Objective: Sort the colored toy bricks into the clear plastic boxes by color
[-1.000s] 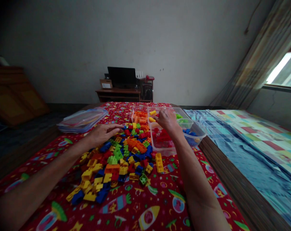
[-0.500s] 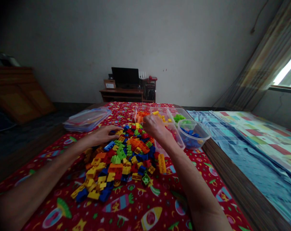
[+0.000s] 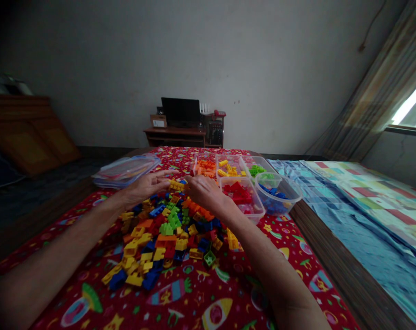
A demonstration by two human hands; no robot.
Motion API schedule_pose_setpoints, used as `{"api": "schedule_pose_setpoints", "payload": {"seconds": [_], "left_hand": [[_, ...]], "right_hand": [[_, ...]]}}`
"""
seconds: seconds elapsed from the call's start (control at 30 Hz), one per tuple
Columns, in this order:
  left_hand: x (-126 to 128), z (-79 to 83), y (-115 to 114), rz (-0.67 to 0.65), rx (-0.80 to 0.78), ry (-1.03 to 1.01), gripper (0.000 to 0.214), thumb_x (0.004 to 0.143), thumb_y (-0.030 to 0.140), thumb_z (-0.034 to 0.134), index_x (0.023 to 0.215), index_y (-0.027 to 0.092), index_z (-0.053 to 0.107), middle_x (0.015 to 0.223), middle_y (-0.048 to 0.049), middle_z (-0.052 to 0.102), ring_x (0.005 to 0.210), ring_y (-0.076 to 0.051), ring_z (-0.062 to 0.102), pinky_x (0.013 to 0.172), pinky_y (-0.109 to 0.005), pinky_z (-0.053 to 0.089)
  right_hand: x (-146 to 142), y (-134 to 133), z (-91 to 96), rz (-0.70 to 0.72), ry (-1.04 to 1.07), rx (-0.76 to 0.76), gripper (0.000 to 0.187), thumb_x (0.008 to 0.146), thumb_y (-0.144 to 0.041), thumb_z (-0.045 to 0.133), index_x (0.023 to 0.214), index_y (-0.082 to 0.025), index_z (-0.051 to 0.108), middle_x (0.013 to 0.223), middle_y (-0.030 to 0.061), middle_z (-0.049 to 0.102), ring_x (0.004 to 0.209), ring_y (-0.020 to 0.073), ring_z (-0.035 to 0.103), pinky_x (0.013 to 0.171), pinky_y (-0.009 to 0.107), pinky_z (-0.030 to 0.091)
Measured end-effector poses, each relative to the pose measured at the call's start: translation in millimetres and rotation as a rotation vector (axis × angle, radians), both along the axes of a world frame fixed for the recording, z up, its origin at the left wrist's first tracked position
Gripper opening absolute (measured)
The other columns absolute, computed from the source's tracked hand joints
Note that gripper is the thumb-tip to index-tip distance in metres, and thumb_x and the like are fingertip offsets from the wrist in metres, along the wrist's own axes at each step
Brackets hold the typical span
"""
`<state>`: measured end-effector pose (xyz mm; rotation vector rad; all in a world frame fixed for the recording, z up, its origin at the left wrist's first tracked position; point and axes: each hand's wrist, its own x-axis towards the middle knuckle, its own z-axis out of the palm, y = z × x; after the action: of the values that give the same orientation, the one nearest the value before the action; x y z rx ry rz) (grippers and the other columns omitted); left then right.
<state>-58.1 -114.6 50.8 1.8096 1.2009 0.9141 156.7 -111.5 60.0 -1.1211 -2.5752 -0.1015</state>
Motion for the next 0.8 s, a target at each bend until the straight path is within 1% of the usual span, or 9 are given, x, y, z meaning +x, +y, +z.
{"api": "schedule_pose_setpoints", "payload": {"seconds": [0.1, 0.23, 0.33, 0.47, 0.53, 0.63, 0.7, 0.8], "left_hand": [[5, -0.1, -3, 0.031, -0.016, -0.062, 0.070, 0.072, 0.054, 0.068, 0.131, 0.018, 0.053, 0.097, -0.0060, 0.074, 0.096, -0.024, 0.067, 0.082, -0.033, 0.053], [4, -7.6, 4, 0.058, -0.060, -0.202, 0.061, 0.071, 0.051, 0.070, 0.121, 0.018, 0.060, 0.098, -0.0061, 0.074, 0.095, -0.023, 0.069, 0.086, -0.034, 0.054], [2, -11.8, 7, 0.056, -0.088, -0.252, 0.051, 0.071, 0.048, 0.071, 0.112, 0.017, 0.064, 0.099, -0.0058, 0.073, 0.091, -0.021, 0.070, 0.086, -0.032, 0.055], [3, -11.6, 7, 0.063, -0.099, -0.235, 0.049, 0.076, 0.045, 0.067, 0.116, 0.016, 0.062, 0.096, -0.0067, 0.073, 0.082, -0.020, 0.071, 0.080, -0.034, 0.057], [4, -10.1, 6, 0.085, -0.089, -0.218, 0.048, 0.078, 0.043, 0.066, 0.116, 0.014, 0.061, 0.095, -0.0078, 0.073, 0.081, -0.020, 0.070, 0.079, -0.035, 0.057], [3, -8.0, 4, 0.092, -0.074, -0.193, 0.045, 0.077, 0.043, 0.065, 0.112, 0.014, 0.063, 0.095, -0.0081, 0.072, 0.085, -0.021, 0.070, 0.081, -0.035, 0.055], [2, -7.5, 4, 0.078, -0.065, -0.181, 0.044, 0.077, 0.044, 0.065, 0.108, 0.014, 0.064, 0.095, -0.0078, 0.072, 0.087, -0.021, 0.069, 0.081, -0.035, 0.055], [1, -9.0, 5, 0.061, -0.065, -0.169, 0.044, 0.075, 0.046, 0.065, 0.105, 0.013, 0.065, 0.094, -0.0080, 0.072, 0.086, -0.021, 0.069, 0.081, -0.036, 0.054]], "right_hand": [[0, 2, -1.1, 0.001, -0.028, -0.050, 0.023, 0.092, -0.025, 0.047, 0.104, -0.015, 0.064, 0.086, 0.0080, 0.068, 0.066, 0.0114, 0.051, 0.057, 0.026, 0.025], [-2, 5, -3.1, 0.012, -0.059, -0.015, 0.025, 0.090, -0.028, 0.049, 0.106, -0.017, 0.063, 0.084, 0.0071, 0.067, 0.064, 0.0116, 0.048, 0.057, 0.027, 0.022], [-2, 5, -3.6, 0.007, -0.073, -0.006, 0.023, 0.090, -0.024, 0.045, 0.103, -0.017, 0.063, 0.083, 0.0067, 0.067, 0.064, 0.0115, 0.048, 0.057, 0.027, 0.022], [5, 5, -0.4, 0.021, -0.020, 0.008, 0.019, 0.088, -0.025, 0.049, 0.096, -0.015, 0.063, 0.079, 0.0060, 0.065, 0.063, 0.0106, 0.047, 0.056, 0.025, 0.024], [14, 12, 1.7, -0.014, 0.037, 0.023, 0.017, 0.086, -0.025, 0.051, 0.090, -0.014, 0.063, 0.077, 0.0058, 0.065, 0.062, 0.0103, 0.047, 0.057, 0.024, 0.026], [34, 31, 2.4, -0.160, 0.165, 0.015, 0.016, 0.084, -0.024, 0.053, 0.078, -0.013, 0.063, 0.071, 0.0053, 0.064, 0.060, 0.0102, 0.048, 0.056, 0.023, 0.029], [50, 49, -0.2, -0.248, 0.305, -0.059, 0.019, 0.084, -0.026, 0.052, 0.073, -0.013, 0.062, 0.065, 0.0037, 0.062, 0.057, 0.0100, 0.050, 0.054, 0.022, 0.031], [70, 73, -6.9, -0.329, 0.583, -0.231, 0.016, 0.083, -0.025, 0.053, 0.077, -0.013, 0.062, 0.062, 0.0019, 0.060, 0.052, 0.0099, 0.054, 0.051, 0.019, 0.038]]}}
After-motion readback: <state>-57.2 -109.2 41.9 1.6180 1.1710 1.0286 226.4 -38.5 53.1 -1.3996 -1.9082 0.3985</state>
